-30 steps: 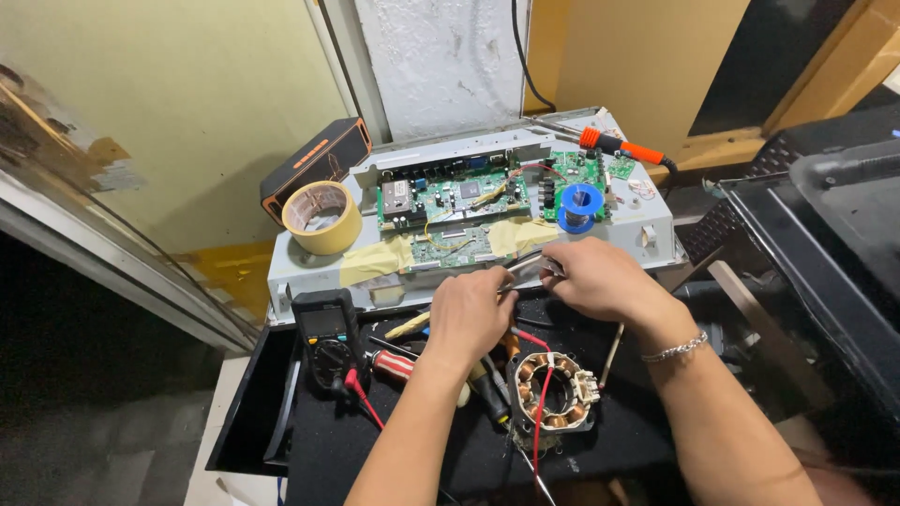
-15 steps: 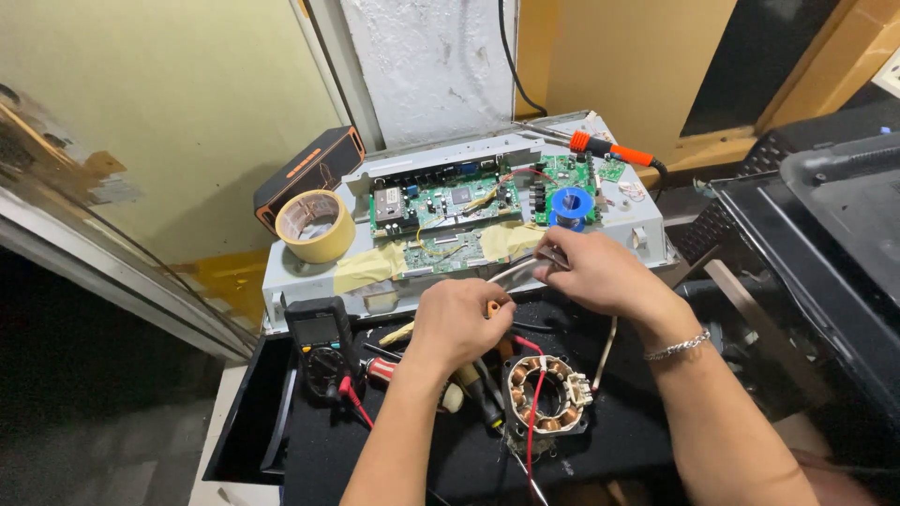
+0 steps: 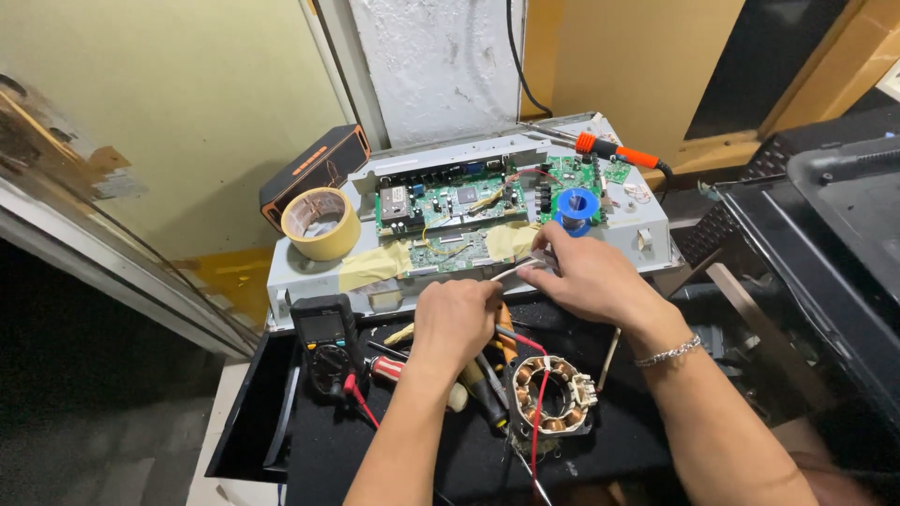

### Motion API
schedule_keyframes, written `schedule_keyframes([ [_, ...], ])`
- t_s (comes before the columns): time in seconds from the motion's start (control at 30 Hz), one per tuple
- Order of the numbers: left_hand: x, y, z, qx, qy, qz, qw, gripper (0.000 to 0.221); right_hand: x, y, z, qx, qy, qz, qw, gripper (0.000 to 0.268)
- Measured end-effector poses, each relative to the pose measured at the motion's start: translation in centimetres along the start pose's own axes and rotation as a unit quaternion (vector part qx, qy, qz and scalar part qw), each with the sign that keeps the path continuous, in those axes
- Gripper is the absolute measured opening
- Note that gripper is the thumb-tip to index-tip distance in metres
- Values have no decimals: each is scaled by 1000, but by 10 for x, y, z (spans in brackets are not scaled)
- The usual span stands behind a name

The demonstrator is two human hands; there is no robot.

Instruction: Soldering and testing electronic components on a circuit board using a soldering iron and multimeter.

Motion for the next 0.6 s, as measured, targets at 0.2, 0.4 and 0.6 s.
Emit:
schedule_keyframes([
  [0.2,-1,-2,-3,-34,-1,28,999,25,-15,1,-15,-105,46,-138,984,31],
  [0.4,7,31,-17,-43,-95,-275,956,7,-28,10,-41,-245,23,-212,946,10],
  [0.6,27,70,-6,397,-23,-408,822,23,-26,16,-35,-322,75,-221,918,10],
])
Point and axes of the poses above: each hand's wrist, its own x-axis away from the middle knuckle, its own y-axis out of the back of the hand, z = x × y, the point moved 7 cm from there along -x, towards the middle knuckle, and after that the axes turned 11 degrees about -y, right-handed, at the moved point
